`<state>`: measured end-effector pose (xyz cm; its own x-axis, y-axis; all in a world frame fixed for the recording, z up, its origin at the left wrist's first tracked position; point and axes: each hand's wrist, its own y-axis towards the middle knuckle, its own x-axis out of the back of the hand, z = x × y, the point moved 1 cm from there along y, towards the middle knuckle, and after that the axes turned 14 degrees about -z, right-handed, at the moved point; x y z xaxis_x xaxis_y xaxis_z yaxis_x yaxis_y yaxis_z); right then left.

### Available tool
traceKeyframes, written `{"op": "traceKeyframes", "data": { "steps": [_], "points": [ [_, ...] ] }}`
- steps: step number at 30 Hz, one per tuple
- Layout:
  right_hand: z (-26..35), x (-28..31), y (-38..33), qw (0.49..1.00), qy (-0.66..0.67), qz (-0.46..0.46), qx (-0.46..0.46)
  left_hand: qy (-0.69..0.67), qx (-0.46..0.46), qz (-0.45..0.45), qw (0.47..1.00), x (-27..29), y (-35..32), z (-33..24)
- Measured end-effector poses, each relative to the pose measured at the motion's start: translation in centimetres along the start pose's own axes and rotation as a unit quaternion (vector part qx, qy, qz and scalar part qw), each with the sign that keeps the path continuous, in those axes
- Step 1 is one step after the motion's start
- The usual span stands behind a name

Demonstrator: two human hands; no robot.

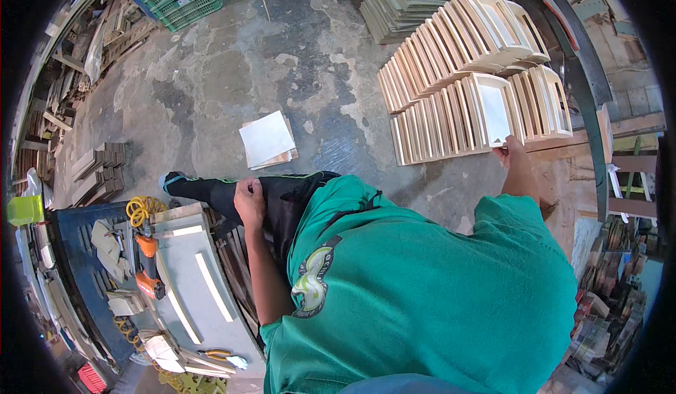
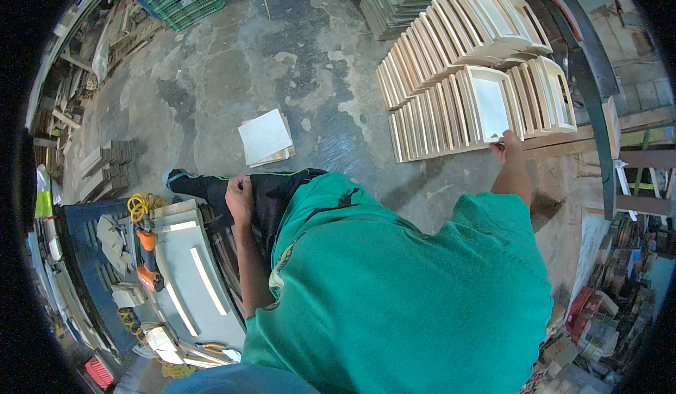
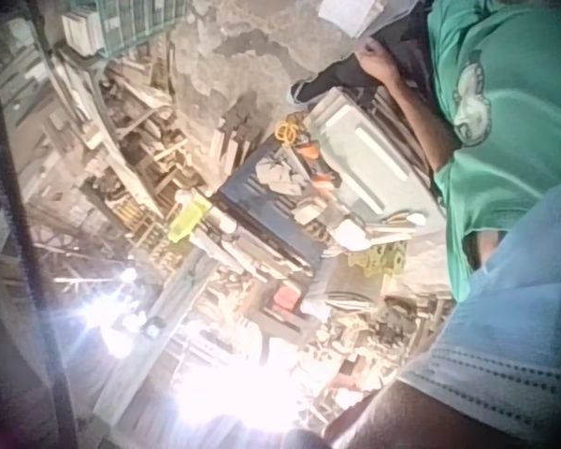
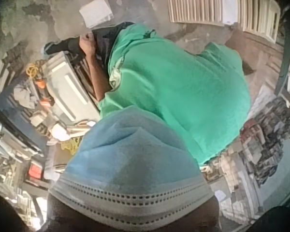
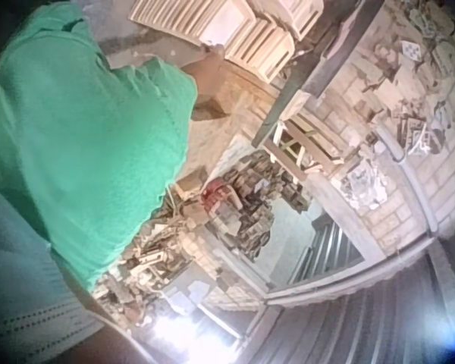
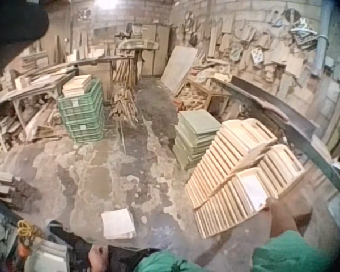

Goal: Assembling small wooden rectangular frames using wood pieces and a pneumatic brad nailer.

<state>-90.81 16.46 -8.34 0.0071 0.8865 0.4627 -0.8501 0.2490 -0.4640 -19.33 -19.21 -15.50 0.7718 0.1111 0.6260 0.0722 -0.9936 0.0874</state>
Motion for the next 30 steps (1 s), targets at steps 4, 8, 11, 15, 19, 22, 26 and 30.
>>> {"op": "traceKeyframes", "data": {
  "steps": [4, 8, 11, 15, 19, 22, 26, 30],
  "points": [
    [0.2, -0.1, -1.4, 1.0, 0.002, -0.003, -0.002, 0.006, -0.019, -0.001, 1.0, -0.2, 0.0, 0.5],
    [0.0, 0.2, -2.0, 1.0, 0.006, 0.01, 0.001, 0.008, -0.022, -0.006, 1.0, -0.3, -0.3, 0.5],
    [-0.3, 0.1, -2.7, 1.0, 0.009, 0.001, -0.002, 0.005, -0.016, -0.008, 1.0, -0.2, -0.4, 0.6],
    [-0.4, 0.0, -3.6, 1.0, 0.005, -0.023, 0.003, 0.003, -0.009, -0.005, 1.0, 0.2, -0.3, -0.2],
    [-1.2, -0.9, -8.1, 0.993, 0.101, -0.061, -0.007, -0.001, -0.014, -0.017, 1.0, 0.2, -0.3, -0.1],
    [-4.1, -0.6, -10.2, 0.975, 0.189, -0.115, -0.032, -0.007, -0.03, -0.026, 0.999, -0.2, -0.4, 0.7],
    [-11.5, -0.9, -10.7, 0.959, 0.224, -0.151, -0.087, -0.012, -0.064, -0.028, 0.997, -0.5, -0.6, 1.1],
    [-14.3, -1.5, -9.3, 0.926, 0.263, -0.227, -0.148, 0.009, -0.041, -0.014, 0.999, -0.1, -0.5, 0.5]
  ]
}}
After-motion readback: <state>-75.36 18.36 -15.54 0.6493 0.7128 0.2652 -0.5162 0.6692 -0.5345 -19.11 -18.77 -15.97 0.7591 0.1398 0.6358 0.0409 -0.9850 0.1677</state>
